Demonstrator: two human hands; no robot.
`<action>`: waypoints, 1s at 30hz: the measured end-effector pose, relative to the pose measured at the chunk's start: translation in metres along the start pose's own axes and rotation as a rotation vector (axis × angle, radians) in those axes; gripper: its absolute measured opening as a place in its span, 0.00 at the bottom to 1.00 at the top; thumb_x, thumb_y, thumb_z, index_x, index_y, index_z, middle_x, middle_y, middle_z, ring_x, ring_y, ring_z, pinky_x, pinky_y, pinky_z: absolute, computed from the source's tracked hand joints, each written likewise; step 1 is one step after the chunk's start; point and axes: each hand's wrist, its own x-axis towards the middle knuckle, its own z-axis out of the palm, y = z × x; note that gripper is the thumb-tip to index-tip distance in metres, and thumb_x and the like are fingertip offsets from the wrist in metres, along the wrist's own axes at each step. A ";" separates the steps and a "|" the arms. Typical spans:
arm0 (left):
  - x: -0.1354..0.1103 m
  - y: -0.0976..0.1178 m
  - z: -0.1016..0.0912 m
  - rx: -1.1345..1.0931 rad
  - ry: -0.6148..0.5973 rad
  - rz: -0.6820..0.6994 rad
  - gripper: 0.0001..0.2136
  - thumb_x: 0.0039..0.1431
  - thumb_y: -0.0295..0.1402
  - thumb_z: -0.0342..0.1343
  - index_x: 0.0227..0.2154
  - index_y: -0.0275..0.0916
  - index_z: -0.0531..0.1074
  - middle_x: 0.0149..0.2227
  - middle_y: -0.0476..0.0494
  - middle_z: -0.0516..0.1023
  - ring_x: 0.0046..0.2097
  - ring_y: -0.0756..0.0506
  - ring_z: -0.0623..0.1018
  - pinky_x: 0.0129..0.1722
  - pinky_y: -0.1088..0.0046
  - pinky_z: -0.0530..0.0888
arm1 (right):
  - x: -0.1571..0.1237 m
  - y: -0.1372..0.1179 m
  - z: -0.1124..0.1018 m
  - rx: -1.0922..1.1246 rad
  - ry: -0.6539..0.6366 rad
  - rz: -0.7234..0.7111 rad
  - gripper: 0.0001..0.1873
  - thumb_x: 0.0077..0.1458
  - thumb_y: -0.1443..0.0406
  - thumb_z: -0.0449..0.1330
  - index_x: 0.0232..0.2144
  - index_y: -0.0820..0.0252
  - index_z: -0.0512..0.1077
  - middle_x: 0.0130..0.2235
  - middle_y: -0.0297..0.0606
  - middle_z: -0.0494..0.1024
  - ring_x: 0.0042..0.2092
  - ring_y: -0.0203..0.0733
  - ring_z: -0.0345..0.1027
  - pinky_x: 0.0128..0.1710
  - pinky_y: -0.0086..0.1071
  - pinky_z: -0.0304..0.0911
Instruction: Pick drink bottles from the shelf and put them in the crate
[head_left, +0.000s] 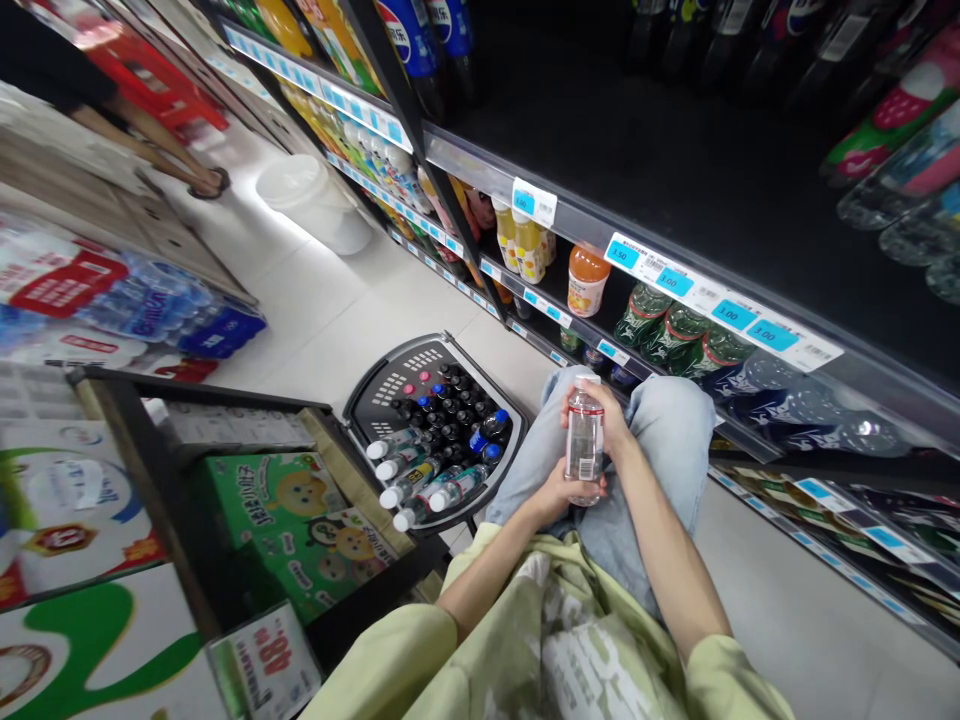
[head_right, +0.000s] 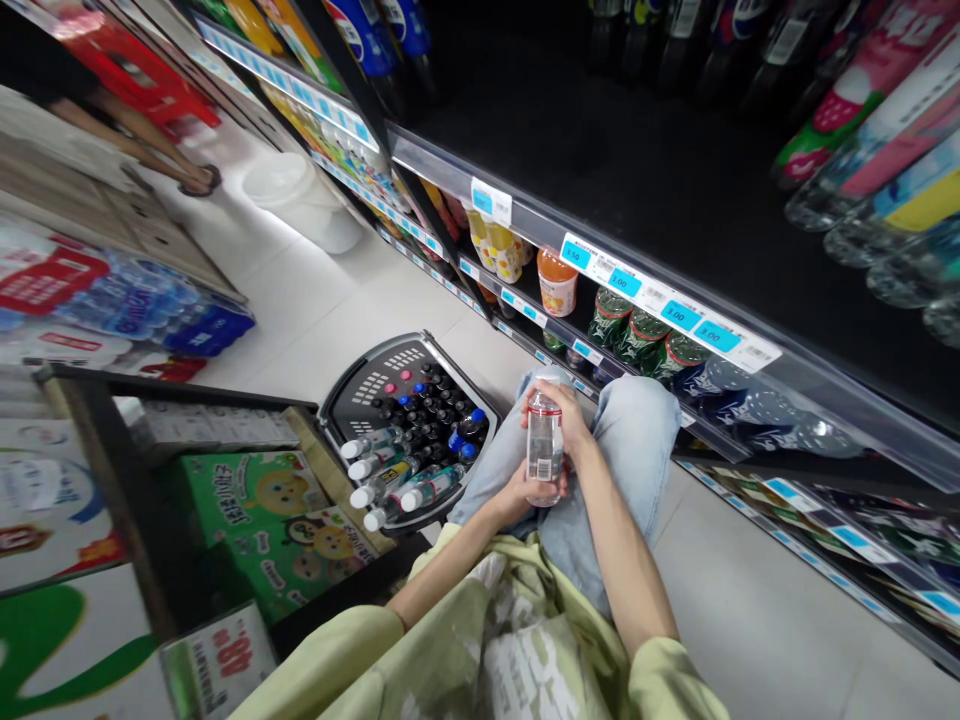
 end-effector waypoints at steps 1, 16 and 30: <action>0.000 0.000 0.000 0.003 0.000 0.000 0.18 0.52 0.40 0.76 0.43 0.41 0.81 0.37 0.47 0.84 0.39 0.39 0.84 0.45 0.59 0.81 | 0.000 0.000 0.000 0.000 0.000 0.003 0.25 0.50 0.44 0.75 0.29 0.57 0.77 0.25 0.35 0.83 0.22 0.42 0.77 0.23 0.34 0.76; -0.001 0.012 0.009 0.044 0.008 0.018 0.19 0.52 0.44 0.76 0.41 0.39 0.79 0.35 0.47 0.82 0.37 0.42 0.84 0.42 0.63 0.82 | 0.001 0.001 0.001 0.011 0.025 0.013 0.24 0.47 0.44 0.76 0.28 0.57 0.78 0.25 0.36 0.83 0.22 0.41 0.77 0.23 0.33 0.76; 0.000 0.011 0.010 0.009 0.032 -0.035 0.22 0.47 0.46 0.78 0.40 0.42 0.79 0.35 0.48 0.82 0.37 0.43 0.83 0.43 0.64 0.82 | 0.000 0.000 0.002 0.008 0.042 0.018 0.24 0.46 0.44 0.76 0.28 0.58 0.78 0.24 0.37 0.83 0.23 0.42 0.77 0.23 0.32 0.75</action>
